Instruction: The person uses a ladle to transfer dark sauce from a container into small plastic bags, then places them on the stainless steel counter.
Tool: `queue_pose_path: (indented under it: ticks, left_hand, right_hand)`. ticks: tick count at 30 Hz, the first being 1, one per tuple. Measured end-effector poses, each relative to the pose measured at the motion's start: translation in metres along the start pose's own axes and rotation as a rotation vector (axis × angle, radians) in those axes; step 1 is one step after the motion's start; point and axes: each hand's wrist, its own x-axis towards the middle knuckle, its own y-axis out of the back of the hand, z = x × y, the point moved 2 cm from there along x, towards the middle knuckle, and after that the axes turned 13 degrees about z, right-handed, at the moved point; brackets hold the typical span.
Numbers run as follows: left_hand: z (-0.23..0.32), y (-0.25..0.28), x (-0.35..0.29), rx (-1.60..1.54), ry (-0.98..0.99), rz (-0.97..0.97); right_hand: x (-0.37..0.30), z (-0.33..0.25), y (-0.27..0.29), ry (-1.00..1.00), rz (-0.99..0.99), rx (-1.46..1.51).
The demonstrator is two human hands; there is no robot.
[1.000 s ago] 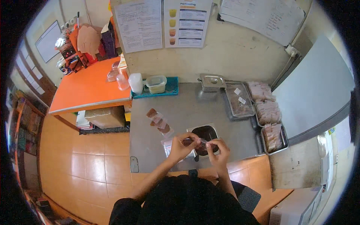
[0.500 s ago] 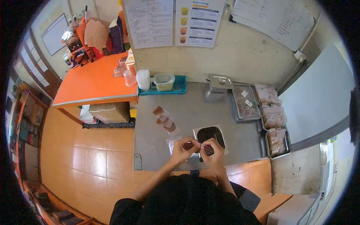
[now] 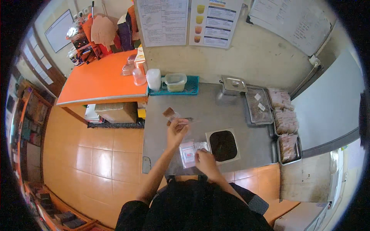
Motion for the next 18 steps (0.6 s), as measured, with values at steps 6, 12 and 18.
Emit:
queue_pose_path:
  ticks: [6, 12, 18]
  left_hand:
    - [-0.061, 0.049, -0.032, 0.111, 0.037, -0.008]
    - [-0.135, 0.085, -0.072, 0.077, 0.817, -0.126]
    - [-0.105, 0.064, -0.077, 0.047, 0.722, -0.085]
  right_hand:
    - [-0.036, 0.044, -0.094, -0.025, 0.014, -0.544]
    - [-0.010, 0.006, -0.060, -0.027, 0.028, -0.390]
    - [-0.011, -0.036, -0.028, 0.166, -0.047, -0.067]
